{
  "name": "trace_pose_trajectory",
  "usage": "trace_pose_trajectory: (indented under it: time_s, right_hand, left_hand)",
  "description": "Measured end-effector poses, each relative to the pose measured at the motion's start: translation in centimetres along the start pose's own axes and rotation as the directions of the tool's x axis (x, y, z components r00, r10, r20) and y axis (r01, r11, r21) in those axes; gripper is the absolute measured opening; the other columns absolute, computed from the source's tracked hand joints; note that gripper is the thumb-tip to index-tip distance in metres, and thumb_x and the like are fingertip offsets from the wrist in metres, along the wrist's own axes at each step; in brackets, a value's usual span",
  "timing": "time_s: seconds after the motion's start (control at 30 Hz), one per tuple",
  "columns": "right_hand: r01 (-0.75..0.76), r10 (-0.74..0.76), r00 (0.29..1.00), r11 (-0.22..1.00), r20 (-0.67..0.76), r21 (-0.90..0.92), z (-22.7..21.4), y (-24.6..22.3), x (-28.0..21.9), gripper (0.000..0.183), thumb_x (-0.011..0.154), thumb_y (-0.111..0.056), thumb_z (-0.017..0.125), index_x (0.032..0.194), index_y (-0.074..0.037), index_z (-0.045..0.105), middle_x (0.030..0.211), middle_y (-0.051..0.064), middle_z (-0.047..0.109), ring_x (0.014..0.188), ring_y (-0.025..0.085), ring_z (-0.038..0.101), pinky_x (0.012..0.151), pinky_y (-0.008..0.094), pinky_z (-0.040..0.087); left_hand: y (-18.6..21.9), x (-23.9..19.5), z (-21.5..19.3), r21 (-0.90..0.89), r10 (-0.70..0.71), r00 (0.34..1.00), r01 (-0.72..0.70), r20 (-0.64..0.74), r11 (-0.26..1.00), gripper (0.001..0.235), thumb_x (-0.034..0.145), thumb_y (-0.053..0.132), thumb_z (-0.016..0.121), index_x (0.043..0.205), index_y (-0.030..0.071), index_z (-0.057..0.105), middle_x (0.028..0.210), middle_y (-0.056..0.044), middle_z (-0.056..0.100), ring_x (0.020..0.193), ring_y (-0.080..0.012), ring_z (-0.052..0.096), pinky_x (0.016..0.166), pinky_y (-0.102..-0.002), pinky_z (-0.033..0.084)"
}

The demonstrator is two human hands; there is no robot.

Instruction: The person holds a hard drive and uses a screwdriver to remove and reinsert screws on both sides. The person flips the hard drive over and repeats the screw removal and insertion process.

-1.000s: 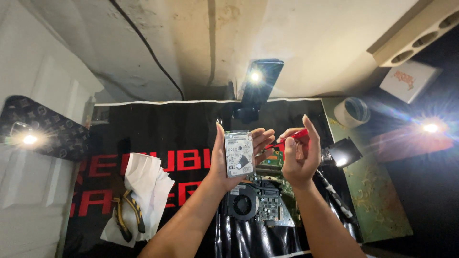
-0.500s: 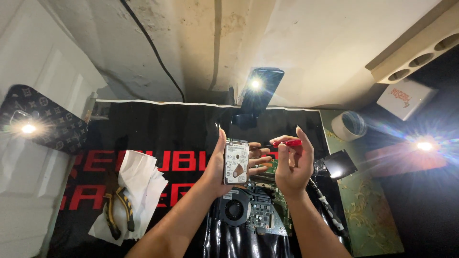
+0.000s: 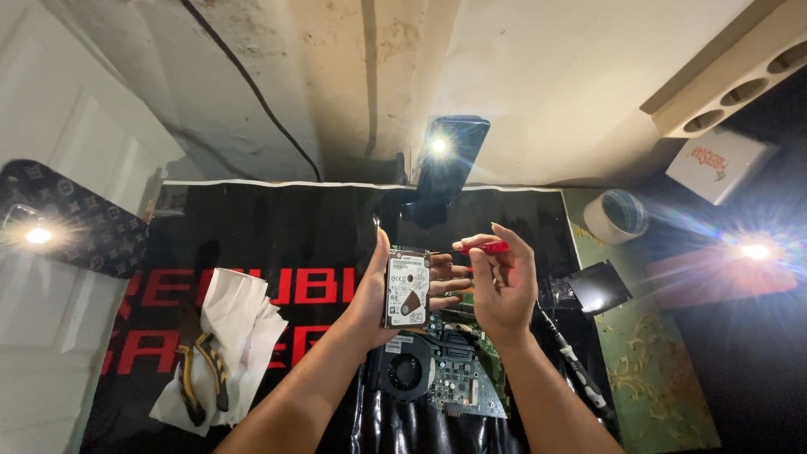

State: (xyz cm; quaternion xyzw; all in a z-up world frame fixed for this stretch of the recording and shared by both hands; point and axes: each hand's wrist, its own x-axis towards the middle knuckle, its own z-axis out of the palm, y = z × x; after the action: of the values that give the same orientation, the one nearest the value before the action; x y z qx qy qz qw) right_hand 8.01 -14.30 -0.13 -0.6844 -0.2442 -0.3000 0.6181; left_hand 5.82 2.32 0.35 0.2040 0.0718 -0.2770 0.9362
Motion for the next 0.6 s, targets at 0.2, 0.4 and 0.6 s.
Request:
trace_pose_trajectory:
  time_s: [0.2,0.4,0.6]
  right_hand:
    - [-0.017,0.019,1.0,0.999,0.025,-0.044,-0.3,0.2,-0.2,0.042,0.099,0.004,0.062,0.137,0.01,0.047,0.102,0.025,0.071,0.093,0.039,0.077,0.086,0.048,0.063]
    - [-0.056,0.062,0.997,0.993,0.053,-0.108,-0.5,0.4,-0.2,0.044,0.1,0.002,0.062,0.141,0.005,0.048,0.106,0.023,0.071,0.1,0.037,0.075,0.093,0.048,0.06]
    - [-0.071,0.08,0.995,0.986,0.052,-0.153,-0.3,0.2,-0.2,0.043,0.099,-0.001,0.064,0.14,0.002,0.05,0.106,0.02,0.073,0.101,0.035,0.075,0.093,0.047,0.061]
  left_hand:
    - [0.2,-0.1,0.9,0.037,0.011,1.0,-0.01,-0.026,0.999,0.109,0.092,0.082,0.025,0.143,-0.013,0.045,0.143,-0.04,0.05,0.139,-0.0566,0.046,0.116,-0.066,0.033]
    - [-0.1,0.2,0.2,0.05,0.019,1.0,-0.02,0.012,0.999,0.115,0.092,0.084,0.025,0.148,-0.016,0.037,0.147,-0.043,0.044,0.141,-0.0593,0.04,0.116,-0.069,0.03]
    - [0.2,-0.1,1.1,0.024,0.004,0.999,-0.003,-0.034,1.0,0.111,0.091,0.082,0.027,0.144,-0.015,0.04,0.14,-0.039,0.05,0.138,-0.0568,0.046,0.116,-0.069,0.032]
